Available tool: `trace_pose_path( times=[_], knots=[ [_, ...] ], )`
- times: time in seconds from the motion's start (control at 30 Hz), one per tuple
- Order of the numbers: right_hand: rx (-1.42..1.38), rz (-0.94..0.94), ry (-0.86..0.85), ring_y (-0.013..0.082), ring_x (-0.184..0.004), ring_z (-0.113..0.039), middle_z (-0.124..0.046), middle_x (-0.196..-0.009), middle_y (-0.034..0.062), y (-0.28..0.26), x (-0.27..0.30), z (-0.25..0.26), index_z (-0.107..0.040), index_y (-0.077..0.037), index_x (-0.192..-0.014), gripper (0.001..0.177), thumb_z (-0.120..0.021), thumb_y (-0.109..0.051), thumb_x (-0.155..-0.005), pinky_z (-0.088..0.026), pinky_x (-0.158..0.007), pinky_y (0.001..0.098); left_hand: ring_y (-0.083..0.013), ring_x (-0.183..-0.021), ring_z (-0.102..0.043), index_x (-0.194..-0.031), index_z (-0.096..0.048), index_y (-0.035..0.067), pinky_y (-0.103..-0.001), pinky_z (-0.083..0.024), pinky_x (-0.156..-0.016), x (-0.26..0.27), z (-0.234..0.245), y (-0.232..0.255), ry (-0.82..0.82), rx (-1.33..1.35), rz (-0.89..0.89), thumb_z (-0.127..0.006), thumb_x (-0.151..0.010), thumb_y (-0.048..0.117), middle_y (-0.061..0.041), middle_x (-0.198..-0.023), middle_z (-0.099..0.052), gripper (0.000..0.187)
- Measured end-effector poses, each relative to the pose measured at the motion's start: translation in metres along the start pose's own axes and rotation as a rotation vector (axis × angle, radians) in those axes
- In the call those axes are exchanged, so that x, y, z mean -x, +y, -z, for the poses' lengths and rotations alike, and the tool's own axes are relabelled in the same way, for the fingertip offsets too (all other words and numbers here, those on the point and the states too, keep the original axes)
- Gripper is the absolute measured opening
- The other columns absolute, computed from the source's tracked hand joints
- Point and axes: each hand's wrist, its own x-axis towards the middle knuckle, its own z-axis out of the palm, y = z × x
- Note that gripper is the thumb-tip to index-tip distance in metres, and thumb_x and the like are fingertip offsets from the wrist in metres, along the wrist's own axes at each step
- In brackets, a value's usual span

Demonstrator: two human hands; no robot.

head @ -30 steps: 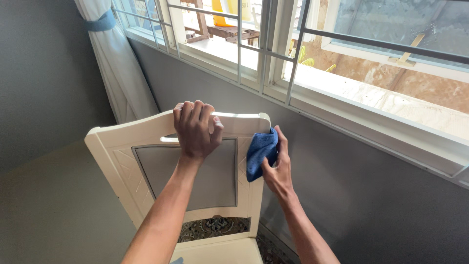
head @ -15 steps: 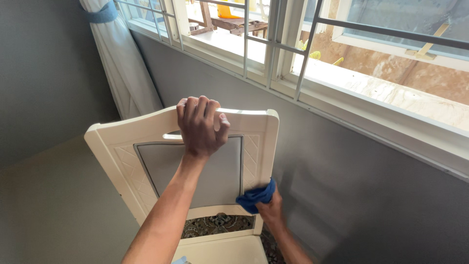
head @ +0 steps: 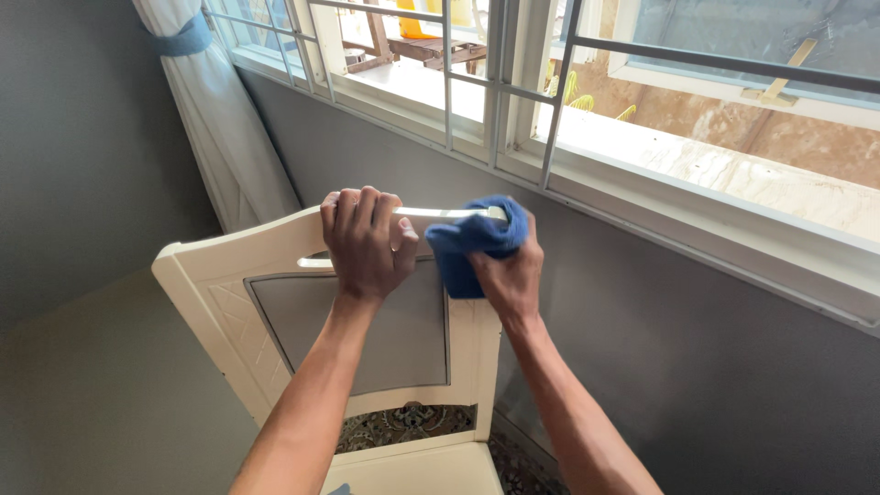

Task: The person cleans the backrest of a cream-colored chair using a blue cloth and a spray bottle. They repeatedly wipe the surface and occasionally spray the cloth with cleaning solution to maintain moisture.

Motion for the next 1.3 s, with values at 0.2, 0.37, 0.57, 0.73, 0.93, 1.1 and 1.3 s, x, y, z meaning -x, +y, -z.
trace_pose_path(
  times=[0.2, 0.37, 0.57, 0.73, 0.93, 1.1, 1.3],
  knots=[
    [-0.036, -0.074, -0.017, 0.0201, -0.101, -0.077, -0.075, -0.113, 0.0122, 0.027, 0.036, 0.001, -0.053, 0.002, -0.132, 0.061, -0.083, -0.015, -0.082, -0.064, -0.089, 0.0320, -0.0296, -0.091, -0.052, -0.090, -0.059, 0.008, -0.052, -0.039, -0.099, 0.000, -0.003, 0.001, 0.005, 0.014, 0.013, -0.048, -0.091, 0.031, -0.011, -0.090, -0.055, 0.025],
    [-0.153, -0.448, -0.058, 0.0178, -0.093, -0.073, -0.074, -0.105, 0.0104, 0.134, 0.195, 0.014, -0.055, 0.002, -0.126, 0.054, -0.081, -0.002, -0.079, -0.065, -0.083, 0.0357, -0.0293, -0.090, -0.051, -0.089, -0.058, 0.008, -0.052, -0.039, -0.099, 0.002, -0.006, -0.002, 0.004, -0.010, 0.011, -0.048, -0.092, 0.030, -0.011, -0.089, -0.054, 0.025],
    [-0.467, -0.609, -0.155, 0.0167, -0.102, -0.070, -0.069, -0.114, 0.0052, 0.225, 0.292, 0.028, -0.046, -0.008, -0.136, 0.063, -0.074, -0.004, -0.080, -0.062, -0.087, 0.0379, -0.0299, -0.091, -0.051, -0.089, -0.058, 0.008, -0.052, -0.039, -0.099, 0.001, -0.004, 0.001, 0.013, 0.014, 0.016, -0.048, -0.091, 0.030, -0.011, -0.089, -0.054, 0.024],
    [-0.178, -0.569, -0.299, 0.0209, -0.104, -0.074, -0.077, -0.110, 0.0079, 0.193, 0.234, 0.035, -0.066, -0.003, -0.118, 0.038, -0.081, -0.006, -0.084, -0.062, -0.093, 0.0413, -0.0300, -0.091, -0.052, -0.090, -0.058, 0.008, -0.053, -0.039, -0.099, 0.000, -0.002, 0.001, 0.011, 0.007, 0.018, -0.046, -0.093, 0.031, -0.012, -0.090, -0.054, 0.025],
    [-0.137, -0.381, -0.133, 0.0205, -0.085, -0.077, -0.072, -0.102, 0.0080, 0.059, 0.048, 0.011, -0.052, -0.008, -0.123, 0.046, -0.076, -0.017, -0.085, -0.064, -0.074, 0.0357, -0.0305, -0.093, -0.052, -0.091, -0.058, 0.008, -0.053, -0.039, -0.100, 0.004, -0.005, 0.000, 0.000, -0.029, 0.010, -0.046, -0.093, 0.031, -0.012, -0.091, -0.054, 0.026],
    [-0.125, -0.275, -0.038, 0.0219, -0.090, -0.079, -0.077, -0.103, 0.0118, 0.072, 0.057, 0.002, -0.066, -0.003, -0.119, 0.028, -0.071, -0.015, -0.094, -0.065, -0.079, 0.0382, -0.0304, -0.094, -0.052, -0.092, -0.059, 0.008, -0.052, -0.039, -0.100, 0.006, -0.007, -0.002, 0.000, -0.043, -0.002, -0.046, -0.093, 0.032, -0.012, -0.092, -0.054, 0.027],
    [0.073, -0.515, -0.151, 0.0247, -0.114, -0.059, -0.063, -0.118, 0.0101, 0.225, 0.267, 0.034, -0.061, -0.006, -0.118, 0.026, -0.054, -0.025, -0.102, -0.042, -0.105, 0.0395, -0.0293, -0.091, -0.051, -0.089, -0.058, 0.009, -0.053, -0.039, -0.100, 0.005, -0.010, -0.001, -0.015, -0.035, 0.023, -0.044, -0.093, 0.032, -0.011, -0.088, -0.053, 0.027]
  ],
)
